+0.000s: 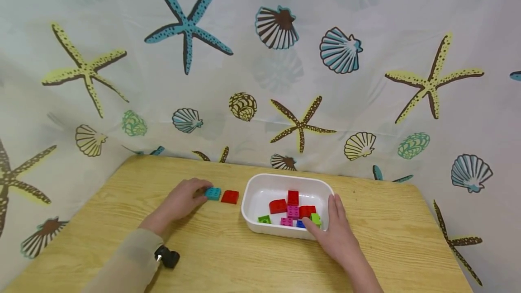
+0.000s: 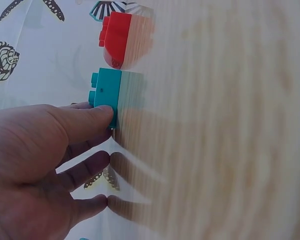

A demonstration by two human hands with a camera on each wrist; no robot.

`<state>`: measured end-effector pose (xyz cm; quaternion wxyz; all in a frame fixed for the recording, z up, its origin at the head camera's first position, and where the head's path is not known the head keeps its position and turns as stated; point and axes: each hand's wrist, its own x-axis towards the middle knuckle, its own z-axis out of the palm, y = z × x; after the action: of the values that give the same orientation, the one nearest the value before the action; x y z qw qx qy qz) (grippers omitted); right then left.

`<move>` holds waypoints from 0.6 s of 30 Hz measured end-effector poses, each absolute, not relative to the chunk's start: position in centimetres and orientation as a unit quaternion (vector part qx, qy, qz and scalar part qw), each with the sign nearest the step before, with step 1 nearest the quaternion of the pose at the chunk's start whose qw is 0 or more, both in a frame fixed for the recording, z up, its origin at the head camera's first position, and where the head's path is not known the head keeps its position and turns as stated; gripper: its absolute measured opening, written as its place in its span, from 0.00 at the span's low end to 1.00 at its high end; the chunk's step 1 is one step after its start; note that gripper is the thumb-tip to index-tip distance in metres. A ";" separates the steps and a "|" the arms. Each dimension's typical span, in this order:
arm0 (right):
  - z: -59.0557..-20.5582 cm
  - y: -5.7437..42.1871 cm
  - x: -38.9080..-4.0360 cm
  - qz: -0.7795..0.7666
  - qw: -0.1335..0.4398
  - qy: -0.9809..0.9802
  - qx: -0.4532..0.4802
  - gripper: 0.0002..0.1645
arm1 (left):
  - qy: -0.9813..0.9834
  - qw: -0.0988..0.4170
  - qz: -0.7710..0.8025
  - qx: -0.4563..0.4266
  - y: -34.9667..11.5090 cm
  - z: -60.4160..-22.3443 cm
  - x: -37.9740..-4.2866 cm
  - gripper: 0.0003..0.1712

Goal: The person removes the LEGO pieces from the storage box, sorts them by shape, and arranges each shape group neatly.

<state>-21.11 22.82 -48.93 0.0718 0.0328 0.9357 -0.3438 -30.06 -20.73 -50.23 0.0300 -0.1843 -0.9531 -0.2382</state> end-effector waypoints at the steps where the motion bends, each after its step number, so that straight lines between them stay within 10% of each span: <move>1: -48.9 22.8 -21.1 -0.344 0.071 0.936 0.033 0.72 | -0.953 0.029 -0.238 -0.184 -20.7 -50.2 -30.0 0.20; 18: -49.0 22.9 -21.1 -0.348 0.073 0.934 0.033 0.74 | -0.953 0.020 -0.247 -0.175 -20.8 -50.4 -30.2 0.22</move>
<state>-21.13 22.93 -49.04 0.0729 0.0328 0.9342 -0.3476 -30.23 -20.81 -50.43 0.0203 -0.1748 -0.9530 -0.2467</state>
